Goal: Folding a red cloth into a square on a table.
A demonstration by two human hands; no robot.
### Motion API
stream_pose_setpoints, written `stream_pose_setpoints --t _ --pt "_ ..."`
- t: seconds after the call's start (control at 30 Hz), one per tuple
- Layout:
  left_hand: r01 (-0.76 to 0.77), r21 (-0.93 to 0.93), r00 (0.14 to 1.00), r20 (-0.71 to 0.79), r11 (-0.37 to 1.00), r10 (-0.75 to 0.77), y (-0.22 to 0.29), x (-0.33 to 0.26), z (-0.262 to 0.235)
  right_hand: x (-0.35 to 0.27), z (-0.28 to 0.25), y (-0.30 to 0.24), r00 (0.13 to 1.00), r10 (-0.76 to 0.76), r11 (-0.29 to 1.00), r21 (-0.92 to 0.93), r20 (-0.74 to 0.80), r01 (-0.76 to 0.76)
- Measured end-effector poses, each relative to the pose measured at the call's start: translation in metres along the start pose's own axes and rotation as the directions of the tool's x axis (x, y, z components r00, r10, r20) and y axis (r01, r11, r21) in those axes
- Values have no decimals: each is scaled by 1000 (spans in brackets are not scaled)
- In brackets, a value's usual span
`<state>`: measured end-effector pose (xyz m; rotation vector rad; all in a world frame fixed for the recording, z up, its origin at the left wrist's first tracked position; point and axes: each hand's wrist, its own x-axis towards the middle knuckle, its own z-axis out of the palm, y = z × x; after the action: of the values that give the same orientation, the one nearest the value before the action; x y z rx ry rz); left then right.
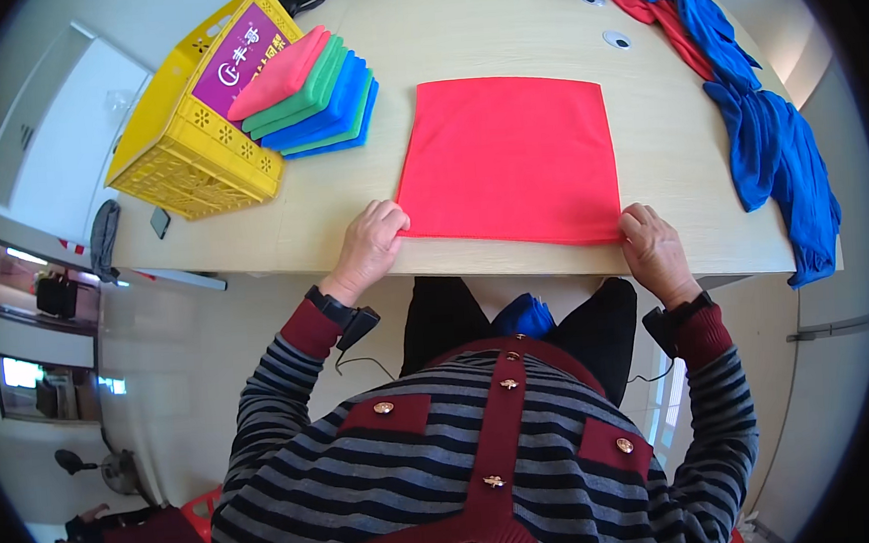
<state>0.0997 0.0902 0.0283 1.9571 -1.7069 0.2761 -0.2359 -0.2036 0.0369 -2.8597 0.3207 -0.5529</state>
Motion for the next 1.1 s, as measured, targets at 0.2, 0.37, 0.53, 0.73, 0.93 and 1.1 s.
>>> stream_pose_setpoints --t 0.2,0.37,0.53,0.73,0.93,1.1 --pt "-56 -84 986 152 995 68 3 -5 -18 -2 -18 -10 985 27 999 -32 170 -22" --pt "303 -134 876 429 943 -220 1 35 -37 45 -27 -25 991 56 998 2 125 -57" --pt "18 -64 997 77 998 -13 0 74 46 101 62 -67 986 159 985 -59 -51 -162" --pt "77 221 964 233 972 -130 16 55 84 97 109 -87 972 236 963 -137 22 -231" --pt "169 210 945 245 963 -219 -4 33 67 64 77 -17 883 467 849 -256 -45 -462" --pt "223 272 901 308 936 -304 -13 38 51 46 52 26 837 541 814 -296 77 -499"
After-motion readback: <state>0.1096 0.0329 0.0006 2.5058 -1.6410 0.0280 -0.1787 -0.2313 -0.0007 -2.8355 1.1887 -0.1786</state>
